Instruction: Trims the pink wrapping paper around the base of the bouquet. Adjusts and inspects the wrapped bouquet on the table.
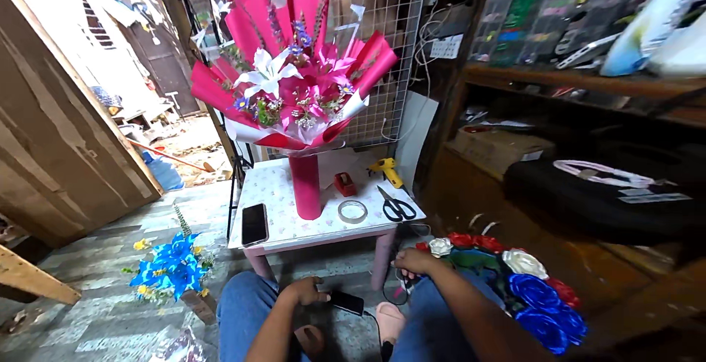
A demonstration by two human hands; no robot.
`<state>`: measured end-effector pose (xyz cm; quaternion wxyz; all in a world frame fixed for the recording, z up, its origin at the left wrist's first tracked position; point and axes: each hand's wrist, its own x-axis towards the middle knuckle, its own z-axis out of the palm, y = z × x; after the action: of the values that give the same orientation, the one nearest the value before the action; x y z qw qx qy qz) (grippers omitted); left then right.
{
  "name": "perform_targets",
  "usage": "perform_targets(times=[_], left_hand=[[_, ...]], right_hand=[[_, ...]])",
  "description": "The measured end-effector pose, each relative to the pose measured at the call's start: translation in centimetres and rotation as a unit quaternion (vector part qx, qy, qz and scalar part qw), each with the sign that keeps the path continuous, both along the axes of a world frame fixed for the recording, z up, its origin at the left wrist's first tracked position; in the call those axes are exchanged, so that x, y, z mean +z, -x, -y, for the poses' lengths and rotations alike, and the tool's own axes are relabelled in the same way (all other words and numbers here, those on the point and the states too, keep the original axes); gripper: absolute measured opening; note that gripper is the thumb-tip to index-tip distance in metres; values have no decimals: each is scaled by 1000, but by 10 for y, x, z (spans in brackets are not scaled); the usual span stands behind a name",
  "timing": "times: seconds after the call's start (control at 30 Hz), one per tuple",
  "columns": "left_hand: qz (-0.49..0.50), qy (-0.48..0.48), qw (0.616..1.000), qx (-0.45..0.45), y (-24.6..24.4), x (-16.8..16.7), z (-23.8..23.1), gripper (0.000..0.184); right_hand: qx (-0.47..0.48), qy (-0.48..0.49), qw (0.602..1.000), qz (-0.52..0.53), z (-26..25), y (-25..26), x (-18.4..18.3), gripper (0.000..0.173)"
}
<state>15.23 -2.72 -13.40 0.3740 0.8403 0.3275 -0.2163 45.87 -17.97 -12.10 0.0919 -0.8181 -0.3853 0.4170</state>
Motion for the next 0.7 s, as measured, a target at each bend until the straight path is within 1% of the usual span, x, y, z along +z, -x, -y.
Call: perform_targets(times=[0.5, 0.7], left_hand=[[-8, -5, 1000, -6, -1, -1, 0, 67], [-1, -6, 1000, -1, 0, -3, 1, 66]], right_hand=[[-14, -3, 1000, -14, 2, 3, 7, 39], [-5, -9, 1000, -6, -1, -2, -2, 40]])
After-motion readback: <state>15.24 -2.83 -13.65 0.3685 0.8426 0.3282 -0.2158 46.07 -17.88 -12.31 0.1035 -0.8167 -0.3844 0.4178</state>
